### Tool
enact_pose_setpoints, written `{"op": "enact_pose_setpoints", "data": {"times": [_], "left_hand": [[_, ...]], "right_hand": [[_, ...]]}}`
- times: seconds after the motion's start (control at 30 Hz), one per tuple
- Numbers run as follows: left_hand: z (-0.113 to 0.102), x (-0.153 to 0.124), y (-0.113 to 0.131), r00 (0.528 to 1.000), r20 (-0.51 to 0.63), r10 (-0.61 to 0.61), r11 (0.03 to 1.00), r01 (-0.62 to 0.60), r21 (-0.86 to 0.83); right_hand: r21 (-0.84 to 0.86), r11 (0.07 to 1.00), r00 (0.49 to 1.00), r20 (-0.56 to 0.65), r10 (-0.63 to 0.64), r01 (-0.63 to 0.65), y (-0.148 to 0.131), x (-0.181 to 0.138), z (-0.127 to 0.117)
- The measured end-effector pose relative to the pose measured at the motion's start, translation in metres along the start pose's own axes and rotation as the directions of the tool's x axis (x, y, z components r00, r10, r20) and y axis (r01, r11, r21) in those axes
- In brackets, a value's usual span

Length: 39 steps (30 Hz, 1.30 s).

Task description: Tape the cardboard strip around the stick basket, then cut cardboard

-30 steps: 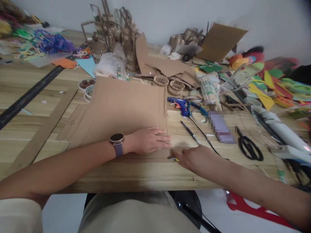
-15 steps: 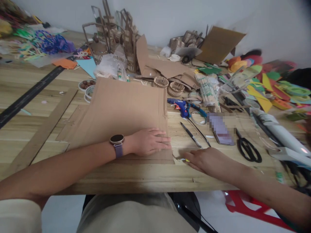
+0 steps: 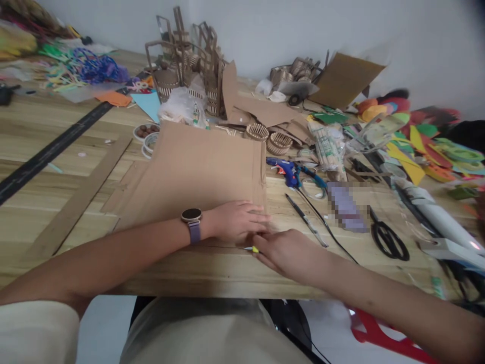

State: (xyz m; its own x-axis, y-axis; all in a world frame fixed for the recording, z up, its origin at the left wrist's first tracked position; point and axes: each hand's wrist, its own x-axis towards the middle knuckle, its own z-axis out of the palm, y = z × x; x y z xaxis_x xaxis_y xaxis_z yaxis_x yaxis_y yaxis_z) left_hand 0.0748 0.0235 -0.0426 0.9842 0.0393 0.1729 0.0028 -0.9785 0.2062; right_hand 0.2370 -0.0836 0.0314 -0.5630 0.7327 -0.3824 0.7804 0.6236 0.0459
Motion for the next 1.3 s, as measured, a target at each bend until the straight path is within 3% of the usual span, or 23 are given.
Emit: {"op": "enact_pose_setpoints", "data": {"times": [0.17, 0.4, 0.57, 0.9, 1.1, 1.2, 1.3], "left_hand": [[0.000, 0.000, -0.001, 1.000, 0.024, -0.006, 0.999, 0.007, -0.046], [-0.002, 0.000, -0.001, 0.999, 0.042, -0.021, 0.997, 0.024, -0.073], [-0.003, 0.001, -0.001, 0.999, 0.030, -0.024, 0.996, 0.027, -0.085], [0.000, -0.002, 0.000, 1.000, -0.012, -0.006, 1.000, 0.005, -0.030], [0.000, -0.003, 0.000, 1.000, -0.006, -0.014, 0.999, 0.014, -0.038], [0.001, -0.002, 0.000, 1.000, 0.004, -0.013, 1.000, 0.013, -0.020], [0.000, -0.001, 0.000, 1.000, 0.004, -0.012, 1.000, 0.012, -0.020]], "right_hand": [[-0.077, 0.997, 0.999, -0.044, -0.032, 0.028, -0.018, 0.024, 0.001], [-0.169, 0.984, 0.995, -0.067, -0.073, 0.060, -0.021, 0.028, 0.005], [-0.227, 0.972, 0.998, 0.003, -0.062, 0.061, -0.020, 0.025, 0.000], [-0.179, 0.984, 0.997, 0.071, 0.009, 0.004, 0.019, -0.022, 0.013], [-0.128, 0.992, 0.999, 0.027, 0.018, -0.014, 0.048, -0.050, 0.027], [-0.041, 0.999, 0.998, 0.054, 0.038, -0.035, 0.059, -0.059, 0.023], [-0.002, 0.998, 0.998, 0.026, 0.055, -0.055, 0.053, -0.054, 0.013]]}}
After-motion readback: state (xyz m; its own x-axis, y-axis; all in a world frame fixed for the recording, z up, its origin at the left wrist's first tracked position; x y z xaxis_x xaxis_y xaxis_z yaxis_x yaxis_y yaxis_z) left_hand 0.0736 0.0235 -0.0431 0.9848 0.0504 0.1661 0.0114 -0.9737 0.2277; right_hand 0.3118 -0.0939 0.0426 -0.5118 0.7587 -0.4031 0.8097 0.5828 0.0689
